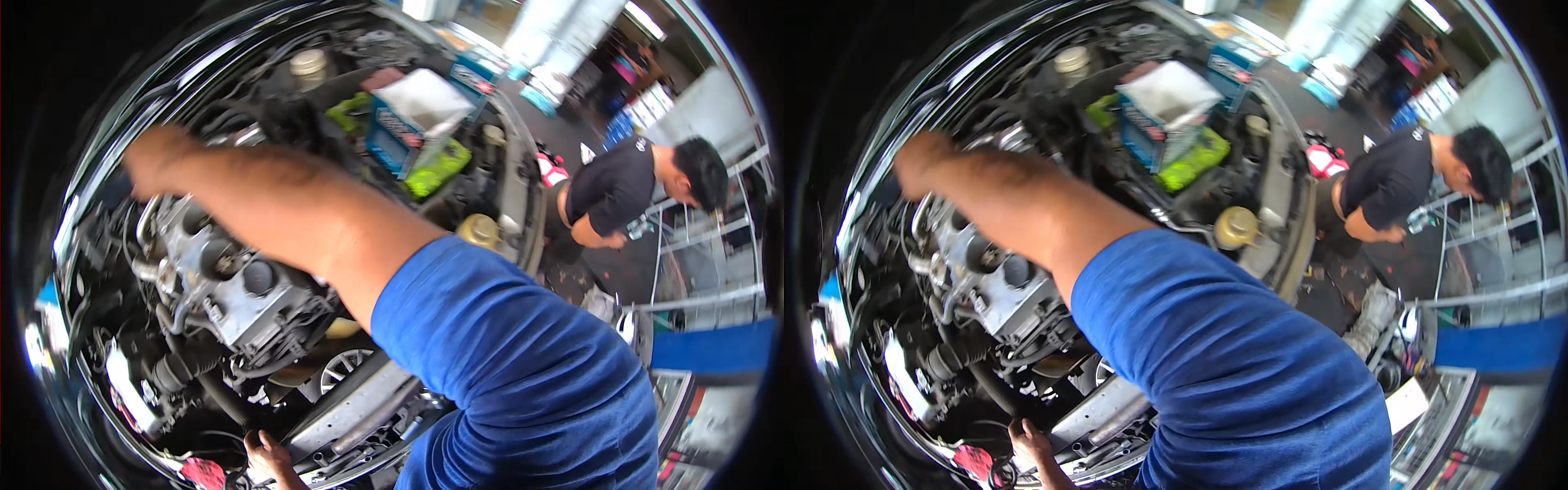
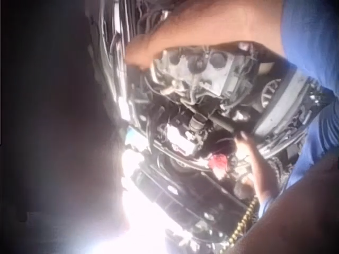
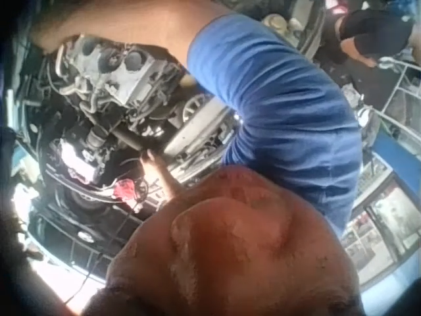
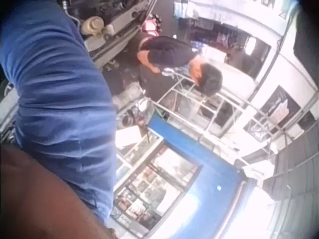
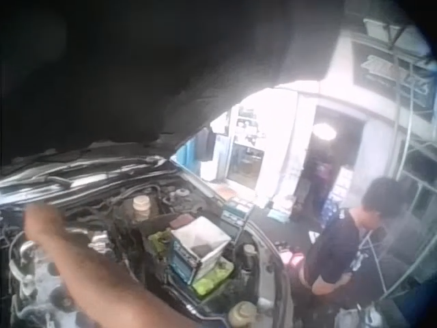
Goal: Repairing or inspecting vehicle engine components.
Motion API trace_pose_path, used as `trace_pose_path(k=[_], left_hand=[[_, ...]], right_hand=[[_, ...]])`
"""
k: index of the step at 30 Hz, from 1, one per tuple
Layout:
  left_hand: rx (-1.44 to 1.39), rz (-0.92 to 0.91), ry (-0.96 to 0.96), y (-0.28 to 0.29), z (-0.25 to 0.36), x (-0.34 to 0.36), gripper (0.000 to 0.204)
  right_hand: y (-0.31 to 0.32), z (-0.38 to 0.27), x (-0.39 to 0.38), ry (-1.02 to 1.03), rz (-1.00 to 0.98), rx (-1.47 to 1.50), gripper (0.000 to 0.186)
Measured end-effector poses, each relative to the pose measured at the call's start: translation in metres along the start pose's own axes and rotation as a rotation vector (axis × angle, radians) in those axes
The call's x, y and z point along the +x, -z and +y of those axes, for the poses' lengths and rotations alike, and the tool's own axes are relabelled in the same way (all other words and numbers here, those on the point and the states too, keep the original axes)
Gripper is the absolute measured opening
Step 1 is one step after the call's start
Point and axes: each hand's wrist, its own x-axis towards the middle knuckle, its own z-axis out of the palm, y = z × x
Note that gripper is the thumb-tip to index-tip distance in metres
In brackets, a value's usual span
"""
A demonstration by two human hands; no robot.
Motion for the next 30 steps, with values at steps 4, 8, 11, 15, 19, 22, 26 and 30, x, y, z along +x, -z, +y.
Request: trace_pose_path(k=[4,8,11,15,19,22,26,30], left_hand=[[0.003,-0.054,-0.078,-0.006,-0.022,0.008,0.052],[-0.099,-0.054,-0.115,-0.018,-0.032,0.022,0.046],[0.098,-0.011,-0.289,-0.03,-0.021,0.029,0.051],[0.123,-0.107,-0.411,-0.049,0.012,0.025,0.051],[0.175,-0.201,-0.527,-0.06,0.045,0.013,0.052],[0.214,-0.263,-0.596,-0.066,0.062,0.003,0.052],[0.251,-0.315,-0.653,-0.071,0.075,-0.004,0.052],[0.281,-0.351,-0.69,-0.073,0.082,-0.008,0.053]], right_hand=[[0.02,-0.031,-0.095,0.169,0.062,0.069,0.029],[0.044,-0.05,-0.201,0.181,0.084,0.09,0.028],[0.064,-0.056,-0.273,0.13,0.068,0.062,0.023],[0.084,-0.06,-0.364,0.06,0.162,0.002,0.022],[0.096,-0.066,-0.444,-0.076,0.178,-0.027,0.028],[0.1,-0.071,-0.491,-0.151,0.227,-0.008,0.029],[0.097,-0.076,-0.535,-0.216,0.236,0.028,0.028],[0.088,-0.085,-0.563,-0.281,0.237,0.052,0.025]])
